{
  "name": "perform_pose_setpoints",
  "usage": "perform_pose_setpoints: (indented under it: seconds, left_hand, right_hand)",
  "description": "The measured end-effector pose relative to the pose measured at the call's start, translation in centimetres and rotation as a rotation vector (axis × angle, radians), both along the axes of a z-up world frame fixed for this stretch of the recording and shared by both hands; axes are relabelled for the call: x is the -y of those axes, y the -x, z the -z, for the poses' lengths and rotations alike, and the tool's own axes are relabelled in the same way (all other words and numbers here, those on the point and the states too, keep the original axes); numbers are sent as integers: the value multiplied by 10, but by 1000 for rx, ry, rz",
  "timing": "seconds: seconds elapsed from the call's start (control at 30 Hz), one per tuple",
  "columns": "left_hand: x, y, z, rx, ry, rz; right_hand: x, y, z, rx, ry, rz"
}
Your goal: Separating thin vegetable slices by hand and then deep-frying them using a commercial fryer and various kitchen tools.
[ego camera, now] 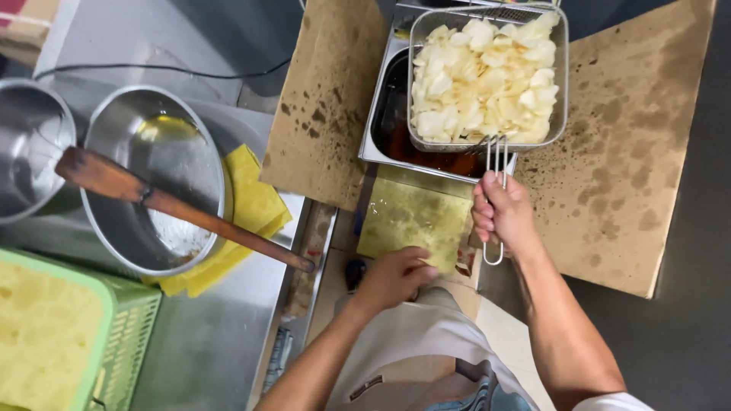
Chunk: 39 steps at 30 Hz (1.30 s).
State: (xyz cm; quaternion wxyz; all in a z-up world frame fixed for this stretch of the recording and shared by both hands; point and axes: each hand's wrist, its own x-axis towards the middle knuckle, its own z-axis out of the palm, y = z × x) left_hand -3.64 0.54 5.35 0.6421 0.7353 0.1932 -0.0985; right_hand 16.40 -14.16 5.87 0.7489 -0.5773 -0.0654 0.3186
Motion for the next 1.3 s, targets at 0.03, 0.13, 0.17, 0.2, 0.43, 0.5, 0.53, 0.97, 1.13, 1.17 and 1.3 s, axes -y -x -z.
perform_pose_setpoints:
  seconds: [0.03, 0.13, 0.17, 0.2, 0.43, 0.5, 0.53, 0.97, 1.13, 1.17, 1.3]
  left_hand:
    - [-6, 8, 3, 19, 9, -101]
    - [-28, 46, 50, -76, 95, -391]
    - [-35, 59, 52, -75, 97, -402]
    - [-42, 72, 54, -138, 151, -509]
    - [-73, 144, 52, -295, 352, -901]
    - [-80, 155, 48, -249, 446, -970]
    - [-84, 161, 46, -212, 537, -1031]
    - [-138, 122, 82, 198, 769, -1019]
    - [-136, 115, 52, 248, 562, -967]
    - [-139, 125, 29, 269, 560, -996]
    - [-149, 167, -43, 324, 567, -859]
  right_hand:
    - [2, -1, -11, 11, -23, -15]
    - [12, -5, -49, 67, -50, -51]
    - [12, -3, -68, 67, -49, -63]
    - [12, -2, -87, 123, -118, -91]
    - [-2, 17, -125, 243, -214, -83]
    - [-9, 14, -86, 167, -175, -61]
    - [-13, 12, -67, 84, -132, -30]
    - [-38, 73, -71, 131, 173, -102]
    - [-64, 92, -114, 262, 164, -265]
    - [-79, 99, -125, 275, 156, -296]
    - [-134, 115, -144, 379, 100, -411]
